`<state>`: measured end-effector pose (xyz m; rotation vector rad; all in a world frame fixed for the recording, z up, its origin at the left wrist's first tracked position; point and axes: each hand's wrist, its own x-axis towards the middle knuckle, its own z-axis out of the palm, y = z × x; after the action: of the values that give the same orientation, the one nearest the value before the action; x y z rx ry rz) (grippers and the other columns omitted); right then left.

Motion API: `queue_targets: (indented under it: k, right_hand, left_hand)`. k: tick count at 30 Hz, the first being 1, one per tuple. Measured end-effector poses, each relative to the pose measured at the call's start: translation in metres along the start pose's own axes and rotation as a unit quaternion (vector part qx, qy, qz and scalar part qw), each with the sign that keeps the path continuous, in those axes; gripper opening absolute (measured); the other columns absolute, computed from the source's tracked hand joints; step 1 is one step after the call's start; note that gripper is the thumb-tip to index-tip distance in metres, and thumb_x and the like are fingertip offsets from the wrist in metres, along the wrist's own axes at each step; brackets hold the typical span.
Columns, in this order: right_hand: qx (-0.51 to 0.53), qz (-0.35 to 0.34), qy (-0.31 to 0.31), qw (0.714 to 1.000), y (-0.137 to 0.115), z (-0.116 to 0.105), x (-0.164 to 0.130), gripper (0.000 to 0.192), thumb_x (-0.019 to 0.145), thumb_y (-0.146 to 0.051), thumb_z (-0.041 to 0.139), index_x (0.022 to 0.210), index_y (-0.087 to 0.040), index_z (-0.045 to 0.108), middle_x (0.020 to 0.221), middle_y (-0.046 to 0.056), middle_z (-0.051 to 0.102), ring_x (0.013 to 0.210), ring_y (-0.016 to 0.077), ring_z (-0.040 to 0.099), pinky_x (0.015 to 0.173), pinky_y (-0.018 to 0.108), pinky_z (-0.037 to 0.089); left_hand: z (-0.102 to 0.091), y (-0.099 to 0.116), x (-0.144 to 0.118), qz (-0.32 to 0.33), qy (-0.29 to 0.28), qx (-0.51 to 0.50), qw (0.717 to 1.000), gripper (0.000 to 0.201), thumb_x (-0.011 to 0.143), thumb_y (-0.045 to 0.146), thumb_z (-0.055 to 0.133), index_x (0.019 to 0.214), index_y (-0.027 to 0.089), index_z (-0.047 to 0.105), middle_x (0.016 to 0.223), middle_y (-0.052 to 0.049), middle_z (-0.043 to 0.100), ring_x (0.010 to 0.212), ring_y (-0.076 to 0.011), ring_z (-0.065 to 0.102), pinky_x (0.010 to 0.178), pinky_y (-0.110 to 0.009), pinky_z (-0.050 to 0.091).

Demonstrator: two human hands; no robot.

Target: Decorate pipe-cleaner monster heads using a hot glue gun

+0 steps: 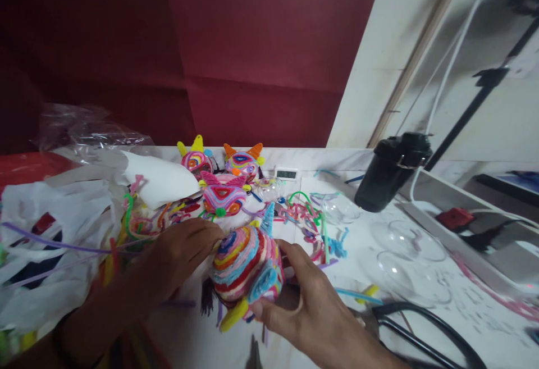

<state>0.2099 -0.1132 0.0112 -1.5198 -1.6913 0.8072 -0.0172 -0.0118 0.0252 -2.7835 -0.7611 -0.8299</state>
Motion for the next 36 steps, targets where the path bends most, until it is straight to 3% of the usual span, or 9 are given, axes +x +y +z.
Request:
queue_targets:
  k: [12,25,36]
  right_hand:
    - [0.013,0.010,0.016,1.000,-0.0013,0.0035,-0.0001,0.066,0.071,-0.051,0.070,0.126,-0.020,0.051,0.113,0.008,0.064,0.103,0.0256,0.061,0.083,0.031,0.055]
    - [0.026,0.014,0.027,0.999,0.0000,0.0060,-0.0013,0.067,0.071,-0.052,0.070,0.127,-0.021,0.052,0.122,0.009,0.062,0.107,0.0275,0.061,0.083,0.032,0.056]
    - [0.003,0.000,-0.007,1.000,0.0016,0.0014,0.0001,0.066,0.075,-0.050,0.067,0.130,-0.020,0.048,0.122,0.010,0.061,0.109,0.0287,0.060,0.086,0.035,0.056]
  left_hand:
    - [0.0003,0.0014,0.0004,-0.004,-0.006,-0.019,1.000,0.021,0.088,0.009,0.048,0.095,0.019,0.066,0.087,-0.005,0.068,0.084,-0.0158,0.065,0.076,-0.027,0.057]
    - [0.0016,0.0031,0.0016,0.003,0.066,-0.038,0.997,0.018,0.085,0.009,0.049,0.092,0.017,0.063,0.085,-0.004,0.071,0.080,-0.0168,0.067,0.073,-0.028,0.053]
    - [0.0045,0.0043,0.0027,-0.050,0.056,-0.053,0.996,0.013,0.085,0.012,0.049,0.090,0.019,0.058,0.079,-0.001,0.070,0.073,-0.0146,0.068,0.067,-0.024,0.051]
